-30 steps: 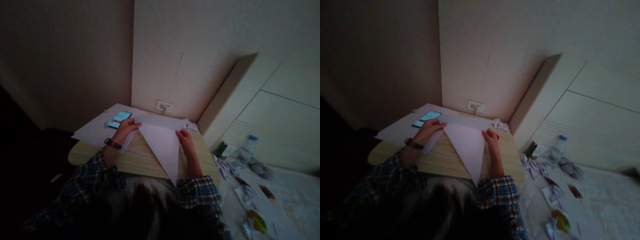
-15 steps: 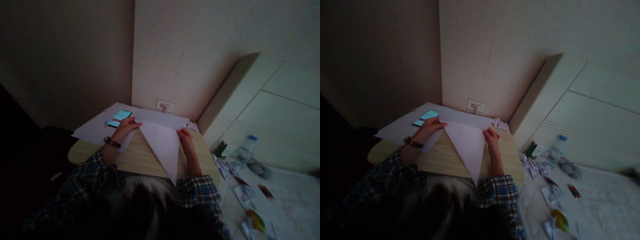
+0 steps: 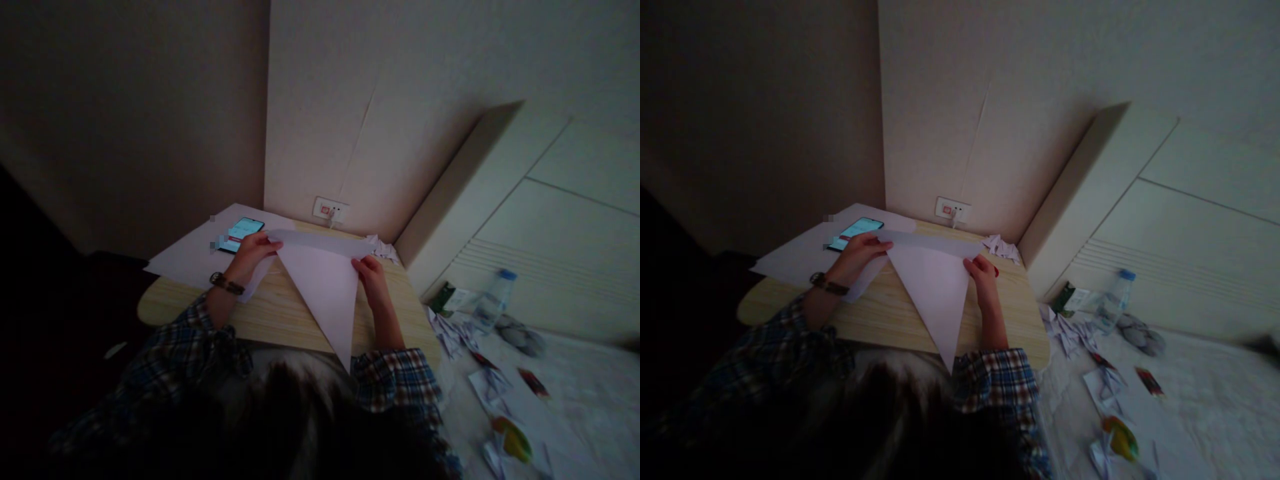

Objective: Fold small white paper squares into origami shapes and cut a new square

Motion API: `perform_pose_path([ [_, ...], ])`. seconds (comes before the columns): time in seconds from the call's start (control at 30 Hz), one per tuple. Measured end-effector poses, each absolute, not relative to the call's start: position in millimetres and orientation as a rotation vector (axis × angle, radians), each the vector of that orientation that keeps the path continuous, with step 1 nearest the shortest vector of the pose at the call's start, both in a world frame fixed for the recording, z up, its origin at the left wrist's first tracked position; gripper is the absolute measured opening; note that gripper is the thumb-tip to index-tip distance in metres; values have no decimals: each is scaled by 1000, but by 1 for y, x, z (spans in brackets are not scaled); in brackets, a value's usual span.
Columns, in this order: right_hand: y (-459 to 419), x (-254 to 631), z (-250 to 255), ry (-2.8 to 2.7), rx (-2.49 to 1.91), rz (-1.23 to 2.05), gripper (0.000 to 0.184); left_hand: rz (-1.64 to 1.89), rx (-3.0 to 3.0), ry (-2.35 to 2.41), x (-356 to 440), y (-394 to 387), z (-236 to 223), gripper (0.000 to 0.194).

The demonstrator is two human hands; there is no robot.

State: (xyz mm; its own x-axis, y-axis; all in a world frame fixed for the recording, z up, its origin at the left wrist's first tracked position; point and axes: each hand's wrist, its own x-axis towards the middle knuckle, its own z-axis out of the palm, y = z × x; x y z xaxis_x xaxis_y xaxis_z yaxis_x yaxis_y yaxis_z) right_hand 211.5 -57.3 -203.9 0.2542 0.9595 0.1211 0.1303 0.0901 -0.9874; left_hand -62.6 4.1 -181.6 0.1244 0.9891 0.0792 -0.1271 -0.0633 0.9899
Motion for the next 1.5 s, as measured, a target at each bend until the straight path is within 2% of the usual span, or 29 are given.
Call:
perform_pose_path([
  [0.43,-49,214,-210,-1101,-1321,865,32,1254,1354,997,-67,2,-178,26],
  [0.7,-55,217,-207,-1163,-1259,835,29,1313,1459,890,-69,-5,-170,10],
  [0.97,-57,217,-208,-1215,-1169,765,23,1309,1446,855,-69,-1,-172,12],
  [1.2,-54,222,-211,-1239,-1153,767,29,1267,1468,819,-68,2,-175,14],
  [1.5,-55,223,-212,-1230,-1156,786,28,1189,1495,837,-70,5,-181,19],
])
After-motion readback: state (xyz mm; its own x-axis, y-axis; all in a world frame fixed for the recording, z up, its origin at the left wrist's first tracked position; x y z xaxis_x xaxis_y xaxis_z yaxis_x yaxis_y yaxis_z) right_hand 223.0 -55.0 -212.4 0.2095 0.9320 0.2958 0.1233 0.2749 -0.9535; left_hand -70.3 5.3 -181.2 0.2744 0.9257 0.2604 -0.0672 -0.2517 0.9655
